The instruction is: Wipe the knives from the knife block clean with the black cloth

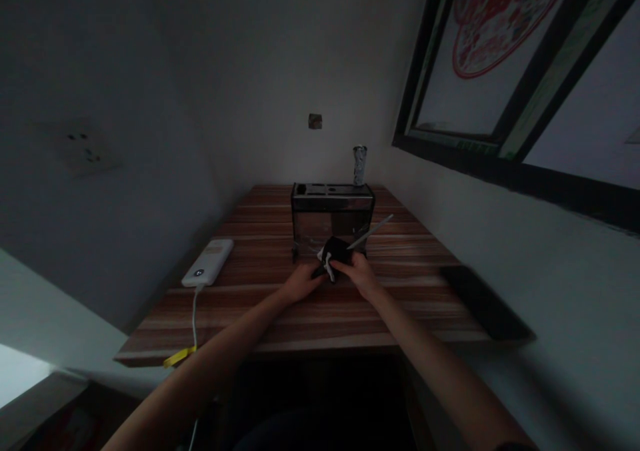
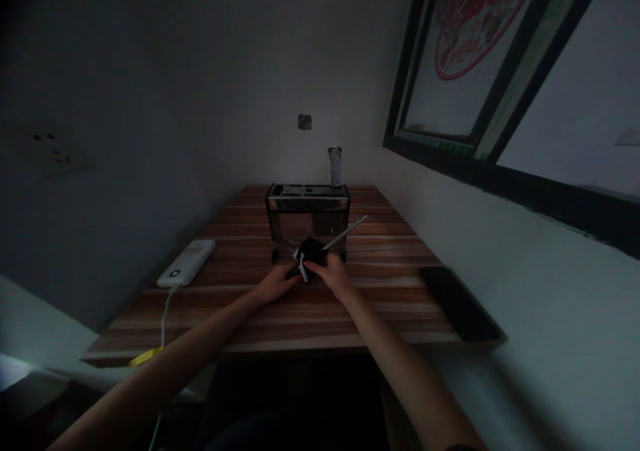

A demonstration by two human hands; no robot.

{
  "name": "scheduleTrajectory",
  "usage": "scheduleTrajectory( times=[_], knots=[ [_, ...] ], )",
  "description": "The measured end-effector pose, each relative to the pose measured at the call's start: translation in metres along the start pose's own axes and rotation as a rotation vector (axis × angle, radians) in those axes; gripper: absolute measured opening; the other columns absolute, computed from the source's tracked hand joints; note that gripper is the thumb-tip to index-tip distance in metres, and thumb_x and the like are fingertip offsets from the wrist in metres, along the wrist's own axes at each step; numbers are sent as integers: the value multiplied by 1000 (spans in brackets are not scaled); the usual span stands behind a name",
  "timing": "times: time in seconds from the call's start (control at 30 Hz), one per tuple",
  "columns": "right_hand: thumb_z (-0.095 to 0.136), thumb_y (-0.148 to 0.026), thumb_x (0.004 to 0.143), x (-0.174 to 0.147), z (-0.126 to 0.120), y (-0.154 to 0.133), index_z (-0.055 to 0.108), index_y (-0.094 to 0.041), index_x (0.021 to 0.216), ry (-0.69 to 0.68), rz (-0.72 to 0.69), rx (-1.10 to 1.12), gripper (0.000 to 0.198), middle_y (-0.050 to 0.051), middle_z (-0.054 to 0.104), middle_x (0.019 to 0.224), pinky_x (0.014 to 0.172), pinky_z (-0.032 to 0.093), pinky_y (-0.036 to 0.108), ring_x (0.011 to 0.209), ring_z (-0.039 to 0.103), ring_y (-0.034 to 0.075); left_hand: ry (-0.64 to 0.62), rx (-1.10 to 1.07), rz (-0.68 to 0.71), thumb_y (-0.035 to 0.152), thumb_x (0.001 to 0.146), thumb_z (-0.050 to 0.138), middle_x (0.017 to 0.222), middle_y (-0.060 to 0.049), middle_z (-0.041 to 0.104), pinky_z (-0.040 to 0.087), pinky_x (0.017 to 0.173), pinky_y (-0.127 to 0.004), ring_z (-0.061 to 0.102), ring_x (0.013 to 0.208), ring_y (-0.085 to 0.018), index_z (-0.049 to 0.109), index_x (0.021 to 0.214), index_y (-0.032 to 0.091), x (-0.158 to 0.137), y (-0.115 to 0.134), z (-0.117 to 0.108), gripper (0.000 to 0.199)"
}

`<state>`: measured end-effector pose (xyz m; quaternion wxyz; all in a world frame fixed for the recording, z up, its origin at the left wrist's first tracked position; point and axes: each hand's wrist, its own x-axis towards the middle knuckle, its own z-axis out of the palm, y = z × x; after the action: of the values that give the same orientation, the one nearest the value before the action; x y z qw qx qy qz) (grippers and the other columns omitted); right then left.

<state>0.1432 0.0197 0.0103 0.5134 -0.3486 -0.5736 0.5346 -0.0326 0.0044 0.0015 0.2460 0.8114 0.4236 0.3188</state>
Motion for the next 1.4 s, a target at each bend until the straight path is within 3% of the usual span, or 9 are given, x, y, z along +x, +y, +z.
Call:
scheduleTrajectory(
  times=[0.47, 0.67, 0.97, 1.4],
  knots=[
    [75, -26, 58, 8, -15, -17, 65, -20, 88, 252, -166, 185, 32, -1, 70, 88, 77, 47, 29, 81, 63, 16, 10, 46, -8, 41, 83, 48, 70, -1, 59, 39, 61, -22, 52, 65, -13, 61, 81, 12, 1, 4, 1, 32],
    [74, -27, 60, 10, -29, -32, 65, -20, 87, 425, -234, 311, 30, -1, 69, 84, 71, 50, 28, 76, 63, 15, -24, 42, 12, 41, 84, 47, 74, -1, 59, 39, 63, -22, 52, 67, -13, 60, 84, 13, 1, 5, 0, 31],
    [73, -29, 59, 13, -53, -39, 65, -21, 90, 695, -351, 429, 33, 1, 68, 95, 77, 50, 30, 87, 63, 15, -88, 78, -29, 40, 83, 47, 76, -2, 62, 41, 65, -22, 57, 71, -15, 61, 87, 14, 0, 6, 0, 31],
    [69, -34, 65, 12, -58, -43, 64, -21, 92, 715, -384, 395, 31, 2, 67, 97, 76, 50, 31, 88, 63, 16, -88, 96, -36, 40, 82, 49, 74, -3, 64, 41, 64, -23, 58, 70, -16, 63, 86, 14, -1, 8, 0, 30]
  ],
)
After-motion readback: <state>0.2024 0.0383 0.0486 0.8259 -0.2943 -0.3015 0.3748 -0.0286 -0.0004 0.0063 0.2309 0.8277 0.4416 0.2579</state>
